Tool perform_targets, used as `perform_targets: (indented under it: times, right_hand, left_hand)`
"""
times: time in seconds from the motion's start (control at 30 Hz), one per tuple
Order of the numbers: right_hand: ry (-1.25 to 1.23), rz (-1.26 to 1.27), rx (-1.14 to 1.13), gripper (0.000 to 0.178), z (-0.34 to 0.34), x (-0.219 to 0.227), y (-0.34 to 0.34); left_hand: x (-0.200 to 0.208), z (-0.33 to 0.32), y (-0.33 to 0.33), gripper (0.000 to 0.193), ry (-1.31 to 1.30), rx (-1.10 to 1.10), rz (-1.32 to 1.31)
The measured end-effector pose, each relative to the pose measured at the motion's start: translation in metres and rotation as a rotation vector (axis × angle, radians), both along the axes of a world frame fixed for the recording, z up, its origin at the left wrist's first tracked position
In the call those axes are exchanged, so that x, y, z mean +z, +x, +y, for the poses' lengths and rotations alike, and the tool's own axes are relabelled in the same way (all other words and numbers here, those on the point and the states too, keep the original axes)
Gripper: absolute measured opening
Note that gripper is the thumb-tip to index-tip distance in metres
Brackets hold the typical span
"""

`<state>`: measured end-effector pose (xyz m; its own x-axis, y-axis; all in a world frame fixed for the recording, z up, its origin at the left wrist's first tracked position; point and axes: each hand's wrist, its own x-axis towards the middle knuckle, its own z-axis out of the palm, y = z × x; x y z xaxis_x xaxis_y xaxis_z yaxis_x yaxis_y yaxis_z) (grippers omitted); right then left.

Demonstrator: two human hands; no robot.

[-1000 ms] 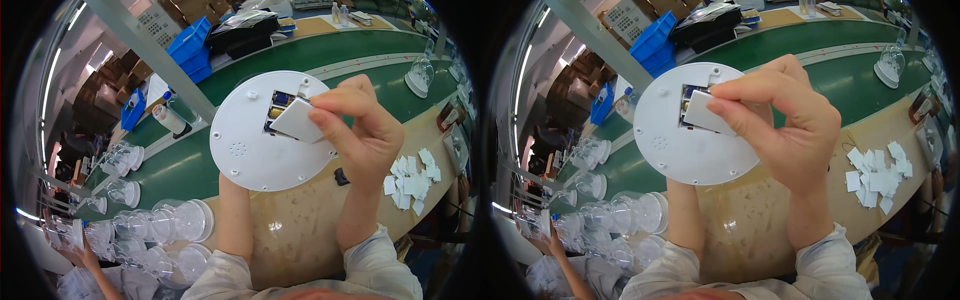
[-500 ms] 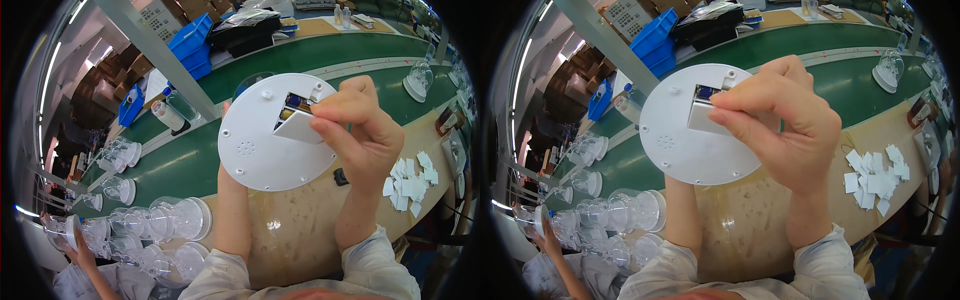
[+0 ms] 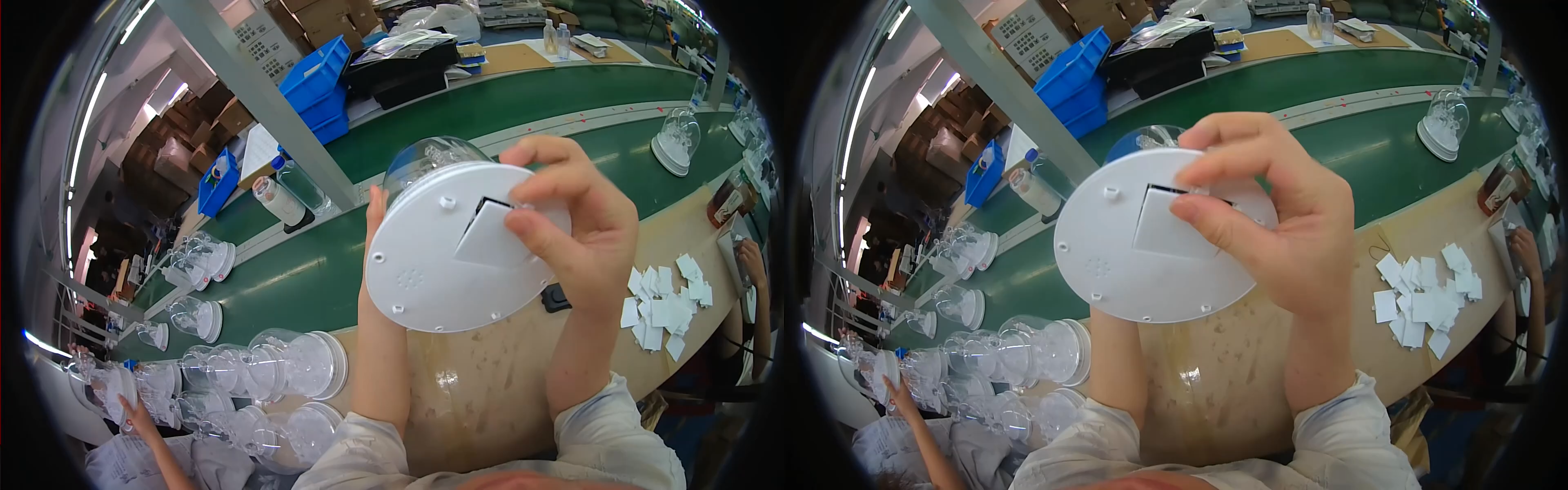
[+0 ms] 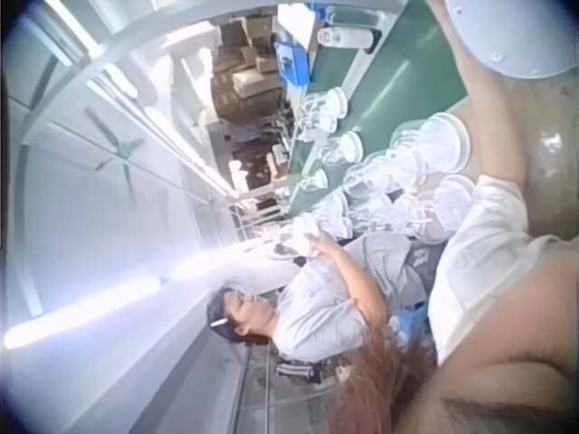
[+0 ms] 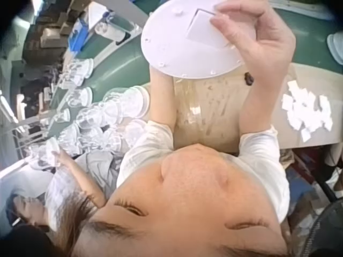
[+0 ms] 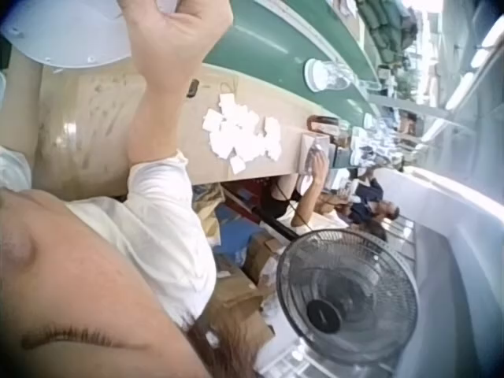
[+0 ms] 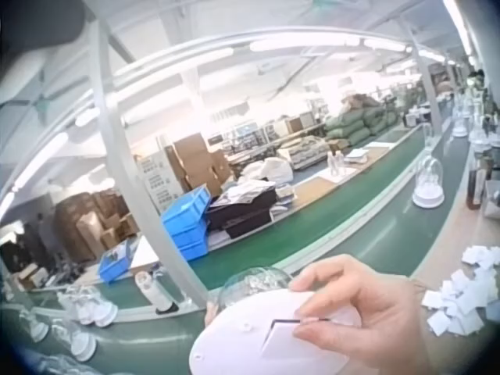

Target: Assembling components of a light fixture, including the base, battery covers, and labels, on a factory assembly line.

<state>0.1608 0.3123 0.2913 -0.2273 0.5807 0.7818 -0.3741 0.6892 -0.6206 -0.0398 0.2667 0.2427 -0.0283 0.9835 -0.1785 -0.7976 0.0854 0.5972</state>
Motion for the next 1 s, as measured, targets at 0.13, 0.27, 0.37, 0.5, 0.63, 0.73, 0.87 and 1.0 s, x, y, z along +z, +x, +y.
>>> perform_targets:
  times: [0.13, 0.27, 0.37, 0.5, 0.63, 0.73, 0.87, 1.0]
  right_hand:
    - [-0.429, 0.060, 0.348, 0.046, -0.006, 0.016, 0.002]
    - [-0.142, 0.011, 0.385, 0.045, 0.007, 0.001, 0.004]
    - [-0.134, 0.030, 0.325, 0.043, -0.008, 0.007, 0.008]
    - [-0.255, 0.046, 0.274, 0.039, -0.014, 0.012, 0.005]
    - [-0.188, -0.009, 0.230, 0.038, -0.005, 0.009, 0.006]
    - [-0.097, 0.102, -0.052, 0.032, 0.006, 0.002, 0.000]
    - [-0.188, 0.186, -0.100, 0.032, 0.016, 0.002, 0.024]
    - [-0.165, 0.278, -0.087, 0.027, 0.016, -0.002, 0.022]
  left_hand:
    - [-0.003, -0.007, 0.010, 0.075, 0.208, 0.163, 0.306]
    - [0.014, -0.016, 0.020, 0.074, 0.088, 0.028, -0.082]
    - [0.013, -0.014, 0.026, 0.074, 0.119, 0.015, -0.119]
    - [-0.001, -0.013, 0.014, 0.069, 0.228, -0.064, -0.105]
    - [0.008, -0.009, 0.019, 0.076, 0.068, 0.129, 0.042]
    - [0.005, -0.005, 0.005, 0.083, 0.102, 0.186, 0.170]
    - [-0.016, 0.005, -0.038, 0.092, 0.313, 0.424, 0.395]
    - [-0.030, 0.013, -0.046, 0.107, 0.211, 0.869, 0.907]
